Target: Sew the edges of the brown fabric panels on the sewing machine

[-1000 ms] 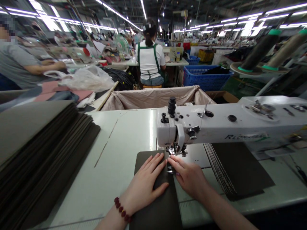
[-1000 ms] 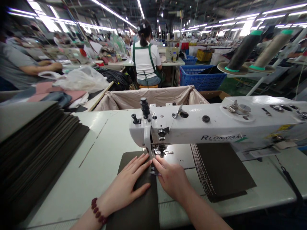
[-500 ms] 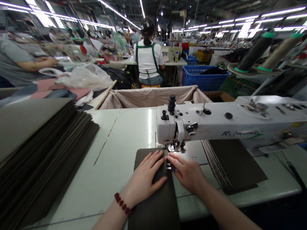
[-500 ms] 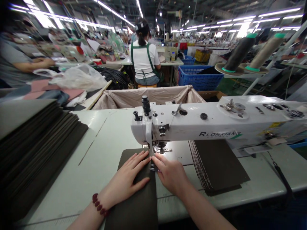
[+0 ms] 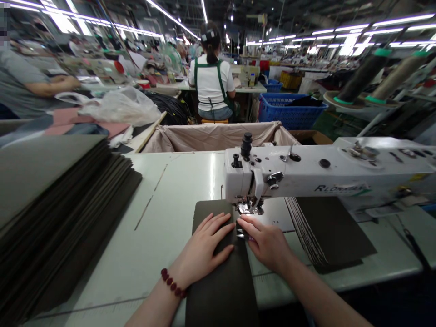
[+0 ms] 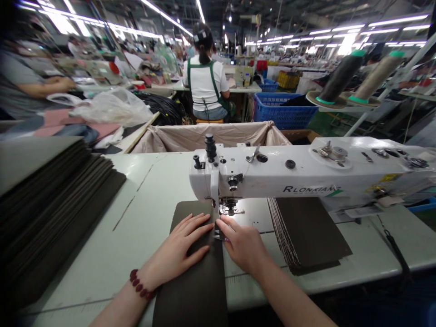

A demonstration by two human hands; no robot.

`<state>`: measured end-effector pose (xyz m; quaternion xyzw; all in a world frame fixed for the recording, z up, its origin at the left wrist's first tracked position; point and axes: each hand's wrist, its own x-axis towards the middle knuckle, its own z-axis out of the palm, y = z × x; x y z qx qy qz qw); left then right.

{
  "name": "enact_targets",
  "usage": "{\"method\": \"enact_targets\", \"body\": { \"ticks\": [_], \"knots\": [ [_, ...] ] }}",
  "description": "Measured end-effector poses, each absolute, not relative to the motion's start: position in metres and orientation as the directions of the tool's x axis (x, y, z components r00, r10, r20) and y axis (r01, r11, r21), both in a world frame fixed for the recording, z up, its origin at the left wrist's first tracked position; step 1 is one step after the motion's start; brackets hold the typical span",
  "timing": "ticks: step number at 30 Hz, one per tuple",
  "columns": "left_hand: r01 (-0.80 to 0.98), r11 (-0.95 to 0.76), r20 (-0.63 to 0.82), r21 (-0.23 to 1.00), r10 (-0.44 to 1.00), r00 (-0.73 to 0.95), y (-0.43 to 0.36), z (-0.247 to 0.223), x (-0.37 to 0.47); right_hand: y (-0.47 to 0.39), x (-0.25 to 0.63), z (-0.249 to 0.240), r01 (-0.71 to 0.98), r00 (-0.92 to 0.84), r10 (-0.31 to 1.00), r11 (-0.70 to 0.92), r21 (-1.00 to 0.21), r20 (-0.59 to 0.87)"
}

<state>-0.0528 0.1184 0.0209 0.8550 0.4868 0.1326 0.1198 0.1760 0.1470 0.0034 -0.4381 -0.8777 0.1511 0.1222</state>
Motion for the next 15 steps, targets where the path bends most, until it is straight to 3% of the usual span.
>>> {"method": "enact_targets", "body": {
  "ticks": [15],
  "knots": [
    [0.775,-0.515,0.071,0.366,0.846,0.528,0.115,0.031,-0.056,0.147,0.175,0.01,0.732,-0.584,0.809,0.563,-0.385,0.073]
  ]
}}
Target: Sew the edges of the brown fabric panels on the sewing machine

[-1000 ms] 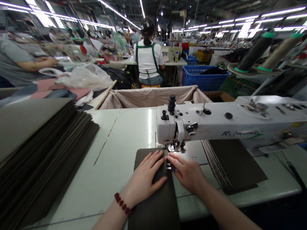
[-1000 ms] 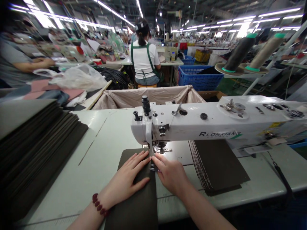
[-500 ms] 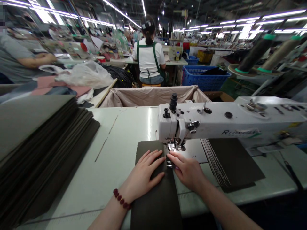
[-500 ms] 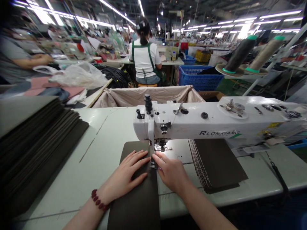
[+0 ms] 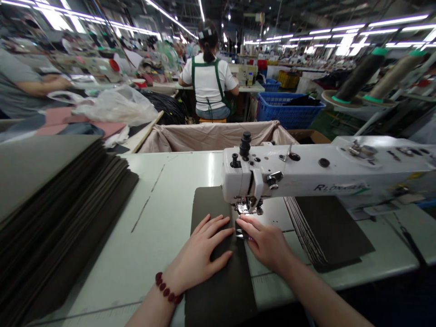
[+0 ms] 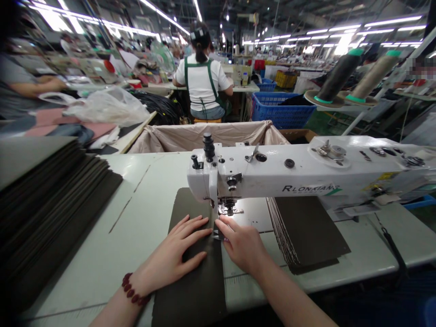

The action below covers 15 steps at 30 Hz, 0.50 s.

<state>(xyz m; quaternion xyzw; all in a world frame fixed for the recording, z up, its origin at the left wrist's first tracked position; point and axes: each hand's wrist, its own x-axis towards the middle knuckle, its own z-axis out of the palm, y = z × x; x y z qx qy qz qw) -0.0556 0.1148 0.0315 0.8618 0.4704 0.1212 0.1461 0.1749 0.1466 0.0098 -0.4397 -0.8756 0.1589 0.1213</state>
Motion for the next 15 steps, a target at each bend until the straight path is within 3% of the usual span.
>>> {"method": "enact_targets", "body": {
  "ticks": [15],
  "knots": [
    [0.785,-0.526,0.069,0.327,0.842,0.535,0.113,0.0312,-0.0593,0.1465,0.1747,0.0064,0.721,-0.578,0.812,0.556,-0.414,0.083]
  ]
}}
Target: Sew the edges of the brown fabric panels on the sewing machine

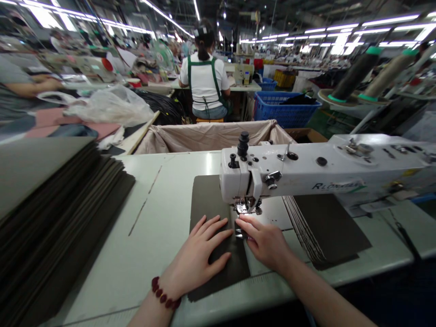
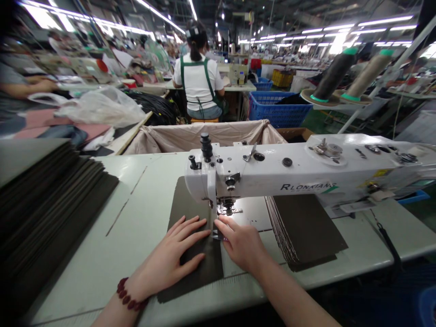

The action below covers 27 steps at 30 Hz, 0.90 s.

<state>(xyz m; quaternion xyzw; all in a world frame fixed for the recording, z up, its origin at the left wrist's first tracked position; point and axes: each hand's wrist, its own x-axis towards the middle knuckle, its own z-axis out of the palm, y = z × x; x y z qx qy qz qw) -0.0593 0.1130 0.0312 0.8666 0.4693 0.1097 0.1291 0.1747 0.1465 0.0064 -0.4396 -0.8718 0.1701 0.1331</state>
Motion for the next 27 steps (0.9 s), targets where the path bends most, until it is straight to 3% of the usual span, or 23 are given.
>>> {"method": "enact_targets", "body": {
  "ticks": [27],
  "knots": [
    [0.825,-0.471,0.129,0.313,0.881,0.454,0.1187,0.0207,-0.058,0.1468,0.1759,0.0038,0.734,-0.573,0.817,0.549,-0.4,0.069]
  ]
}}
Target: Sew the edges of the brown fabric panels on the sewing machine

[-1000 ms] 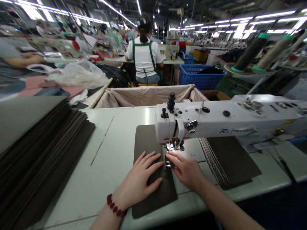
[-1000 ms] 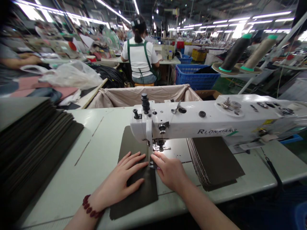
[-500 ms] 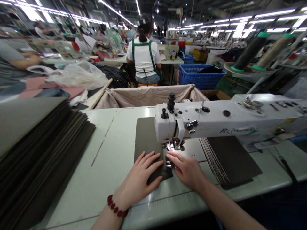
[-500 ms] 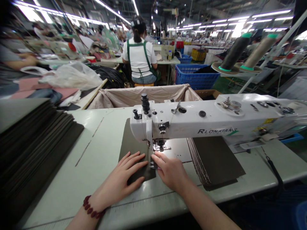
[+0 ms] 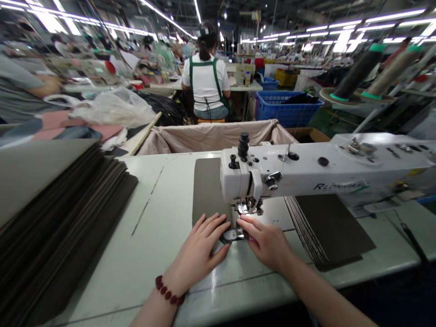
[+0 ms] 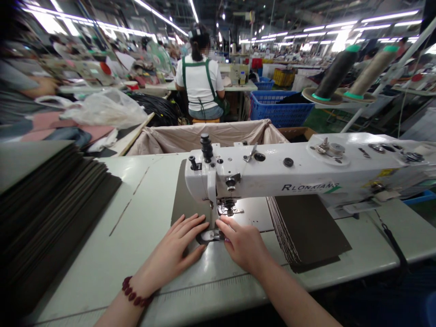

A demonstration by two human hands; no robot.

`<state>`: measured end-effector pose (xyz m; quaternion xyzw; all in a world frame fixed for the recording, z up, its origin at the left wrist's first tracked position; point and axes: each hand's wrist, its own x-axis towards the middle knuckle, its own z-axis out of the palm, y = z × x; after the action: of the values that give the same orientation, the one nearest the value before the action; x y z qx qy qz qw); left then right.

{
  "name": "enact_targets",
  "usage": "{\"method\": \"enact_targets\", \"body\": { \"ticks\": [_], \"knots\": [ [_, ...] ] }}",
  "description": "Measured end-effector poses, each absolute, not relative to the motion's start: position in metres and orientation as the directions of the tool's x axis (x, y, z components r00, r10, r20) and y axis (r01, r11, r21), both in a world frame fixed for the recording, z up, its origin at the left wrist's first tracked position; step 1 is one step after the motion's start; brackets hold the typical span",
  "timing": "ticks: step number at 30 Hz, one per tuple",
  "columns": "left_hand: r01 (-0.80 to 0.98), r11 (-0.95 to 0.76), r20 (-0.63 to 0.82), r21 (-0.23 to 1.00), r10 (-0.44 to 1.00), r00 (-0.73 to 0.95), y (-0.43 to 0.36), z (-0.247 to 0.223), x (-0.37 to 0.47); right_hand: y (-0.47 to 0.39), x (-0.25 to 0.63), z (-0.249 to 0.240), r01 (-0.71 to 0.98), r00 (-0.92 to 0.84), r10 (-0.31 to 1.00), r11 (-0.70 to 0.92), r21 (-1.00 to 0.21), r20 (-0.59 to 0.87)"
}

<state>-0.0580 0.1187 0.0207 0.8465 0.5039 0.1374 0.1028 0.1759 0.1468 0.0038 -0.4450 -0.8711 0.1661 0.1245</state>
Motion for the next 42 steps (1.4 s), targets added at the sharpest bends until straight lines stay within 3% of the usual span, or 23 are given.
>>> {"method": "enact_targets", "body": {
  "ticks": [27,42],
  "knots": [
    [0.907,-0.358,0.09,0.222,0.934,0.347,0.128,0.002,-0.058,0.15,0.177,0.002,0.727,-0.582,0.811,0.55,-0.411,0.055],
    [0.908,-0.326,0.122,0.263,0.945,0.304,0.126,0.002,-0.058,0.148,0.177,0.003,0.728,-0.572,0.817,0.545,-0.416,0.07]
  ]
}}
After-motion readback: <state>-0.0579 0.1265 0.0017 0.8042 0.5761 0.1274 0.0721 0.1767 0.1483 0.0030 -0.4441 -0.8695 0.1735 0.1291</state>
